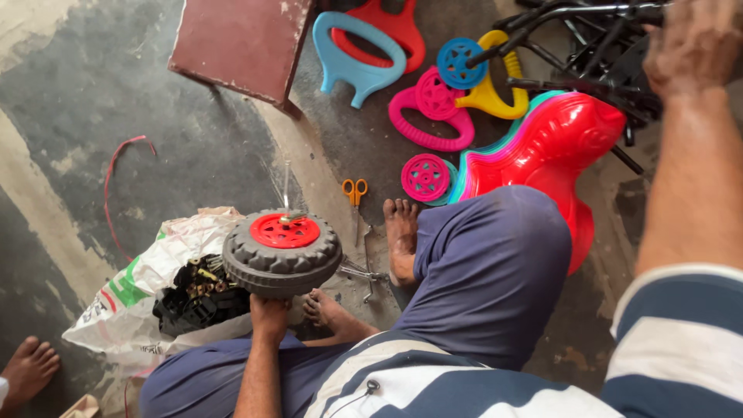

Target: The person assembles toy wheels by inserting a metal axle into a tire, attaching a red plastic hub cap, and securing it with a nut. The person repeats this process for multiple wheels, retrieving parts from a nearby bag.

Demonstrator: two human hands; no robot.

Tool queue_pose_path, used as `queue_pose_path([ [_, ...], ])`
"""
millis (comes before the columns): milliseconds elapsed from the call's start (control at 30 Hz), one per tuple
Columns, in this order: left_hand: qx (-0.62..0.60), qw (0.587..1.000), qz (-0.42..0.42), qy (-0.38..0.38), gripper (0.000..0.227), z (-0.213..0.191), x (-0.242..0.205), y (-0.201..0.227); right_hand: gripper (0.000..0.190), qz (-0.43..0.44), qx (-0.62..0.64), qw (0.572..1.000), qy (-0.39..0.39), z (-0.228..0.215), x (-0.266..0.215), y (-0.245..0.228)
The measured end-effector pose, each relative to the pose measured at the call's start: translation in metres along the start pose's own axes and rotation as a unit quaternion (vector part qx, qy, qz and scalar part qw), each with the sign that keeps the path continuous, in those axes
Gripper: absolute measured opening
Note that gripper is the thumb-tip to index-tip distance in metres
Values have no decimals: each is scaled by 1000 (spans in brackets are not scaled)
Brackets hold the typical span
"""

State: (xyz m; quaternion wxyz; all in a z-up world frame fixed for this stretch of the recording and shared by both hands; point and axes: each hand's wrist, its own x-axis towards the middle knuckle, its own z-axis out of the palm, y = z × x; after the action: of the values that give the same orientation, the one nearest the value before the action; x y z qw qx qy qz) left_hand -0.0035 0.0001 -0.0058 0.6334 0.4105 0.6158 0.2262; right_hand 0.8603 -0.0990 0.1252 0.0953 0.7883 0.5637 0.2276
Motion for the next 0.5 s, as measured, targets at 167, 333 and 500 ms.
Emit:
queue_pose_path([
  [167,268,962,2,-51,31,-15,16,-16,23,18,-4,1000,-22,-53,-48,7],
  [333,824,516,221,-76,43,-21,19,-18,19,-38,98,994,-10,-47,-27,-141],
  [500,208,957,203,20,28,-39,9,7,16,-100,148,983,-48,-76,20,-280],
])
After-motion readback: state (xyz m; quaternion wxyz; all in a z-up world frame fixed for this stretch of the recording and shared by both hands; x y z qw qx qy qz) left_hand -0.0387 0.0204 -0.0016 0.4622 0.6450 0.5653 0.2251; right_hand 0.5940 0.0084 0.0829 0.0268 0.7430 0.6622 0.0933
